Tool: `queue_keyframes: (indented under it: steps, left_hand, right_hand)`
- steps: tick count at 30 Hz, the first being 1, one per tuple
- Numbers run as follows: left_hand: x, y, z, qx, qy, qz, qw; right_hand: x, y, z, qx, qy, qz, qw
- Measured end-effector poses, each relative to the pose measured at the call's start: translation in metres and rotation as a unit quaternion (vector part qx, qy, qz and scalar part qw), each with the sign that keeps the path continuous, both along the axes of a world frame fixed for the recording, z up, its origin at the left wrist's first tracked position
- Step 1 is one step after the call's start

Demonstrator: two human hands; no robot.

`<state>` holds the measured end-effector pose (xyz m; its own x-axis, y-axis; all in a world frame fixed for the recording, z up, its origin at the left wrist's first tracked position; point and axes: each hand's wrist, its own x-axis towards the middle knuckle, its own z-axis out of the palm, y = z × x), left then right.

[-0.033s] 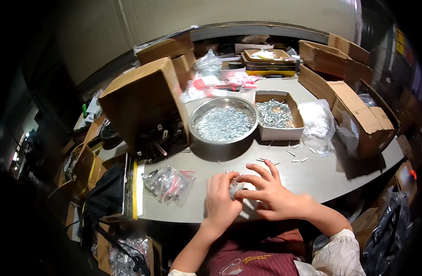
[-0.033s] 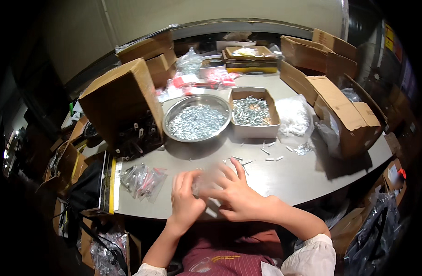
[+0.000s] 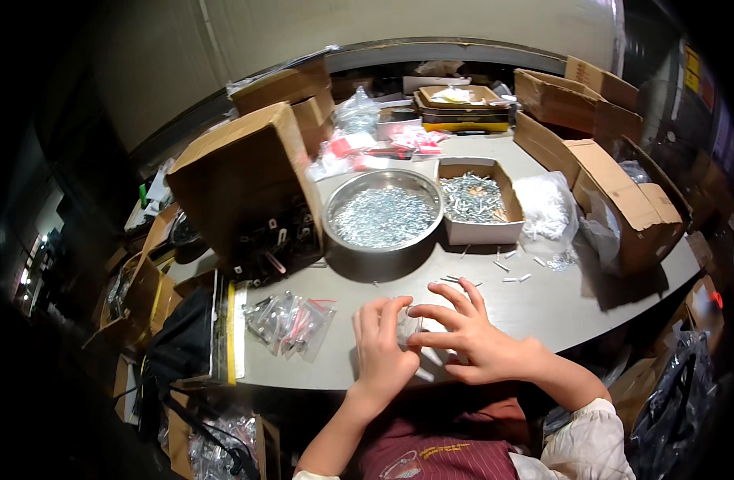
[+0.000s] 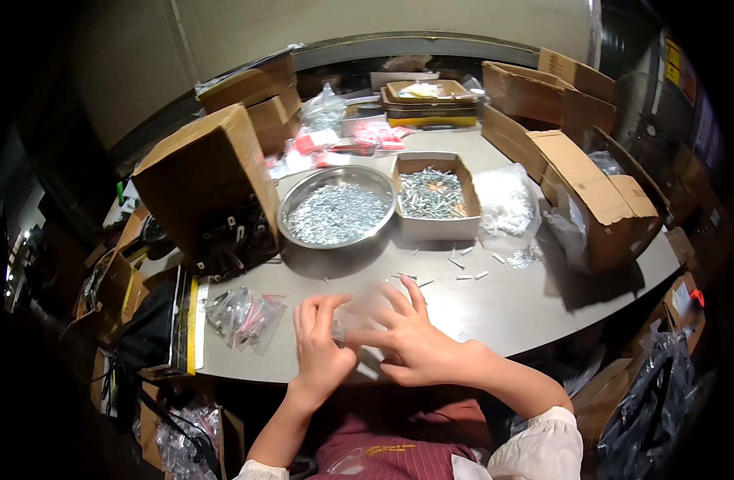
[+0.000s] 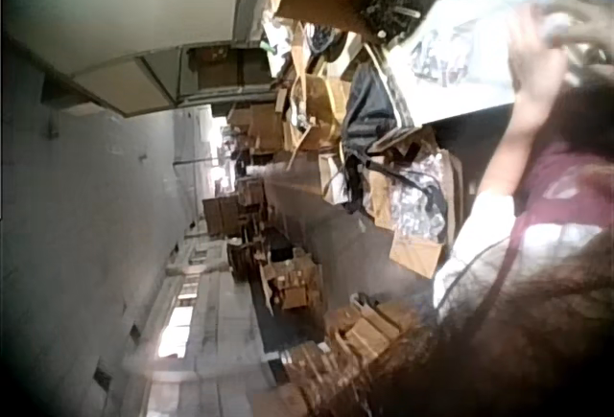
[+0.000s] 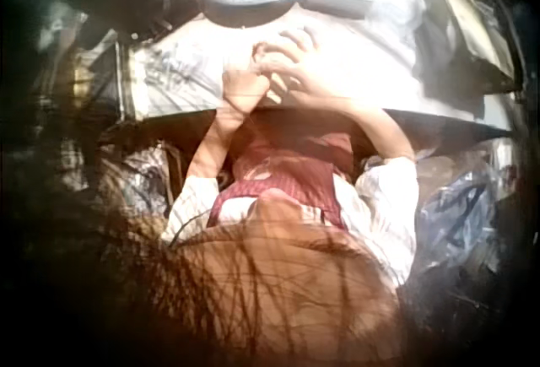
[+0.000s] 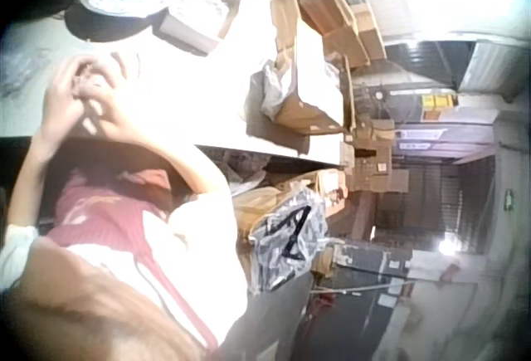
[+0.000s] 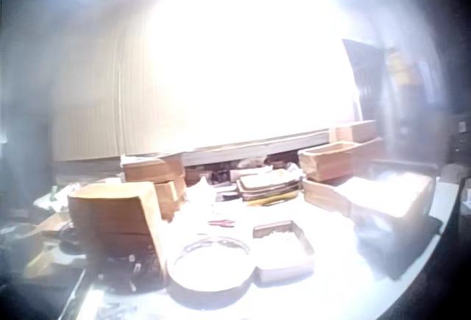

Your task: The person sits at a workbench and repeatedly picks up small metal fasteners and washers from a metal bowl and a cardboard box. They place these items into small clear plastic bags, seal the bags, and place them into a black mesh bag. The process is repetitive and involves handling small hardware components one by one.

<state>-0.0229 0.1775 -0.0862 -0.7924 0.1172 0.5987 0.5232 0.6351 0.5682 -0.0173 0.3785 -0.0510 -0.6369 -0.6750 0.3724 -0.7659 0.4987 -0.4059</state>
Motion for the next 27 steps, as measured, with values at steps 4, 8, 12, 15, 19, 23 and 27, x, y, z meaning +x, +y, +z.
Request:
queue_keyframes:
  steps: [4,8,12,15,19,23,27]
  left_hand:
    - [-0.010,0.010,-0.005,0.034,-0.017,-0.063,0.997]
    - [-0.010,0.023,-0.016,0.170,-0.175,-0.142,0.959]
    - [-0.008,0.032,-0.015,0.218,-0.235,-0.180,0.930]
    - [-0.009,0.040,-0.018,0.241,-0.270,-0.207,0.909]
    - [-0.006,0.046,-0.010,0.221,-0.239,-0.220,0.920]
    - [-0.007,0.053,-0.008,0.226,-0.261,-0.224,0.911]
    - [-0.007,0.059,-0.004,0.209,-0.267,-0.229,0.913]
  right_hand:
    - [-0.008,0.022,0.002,-0.122,-0.013,0.025,0.992]
    - [-0.037,0.043,-0.015,-0.215,-0.096,-0.125,0.964]
    - [-0.052,0.056,-0.043,0.072,0.106,-0.236,0.963]
    - [-0.045,0.047,-0.061,0.191,0.169,-0.272,0.928]
    - [-0.042,0.056,-0.055,0.198,0.089,-0.251,0.943]
    - [-0.043,0.074,-0.042,0.195,0.024,-0.227,0.954]
    - [-0.027,0.068,-0.052,0.285,0.240,-0.265,0.889]
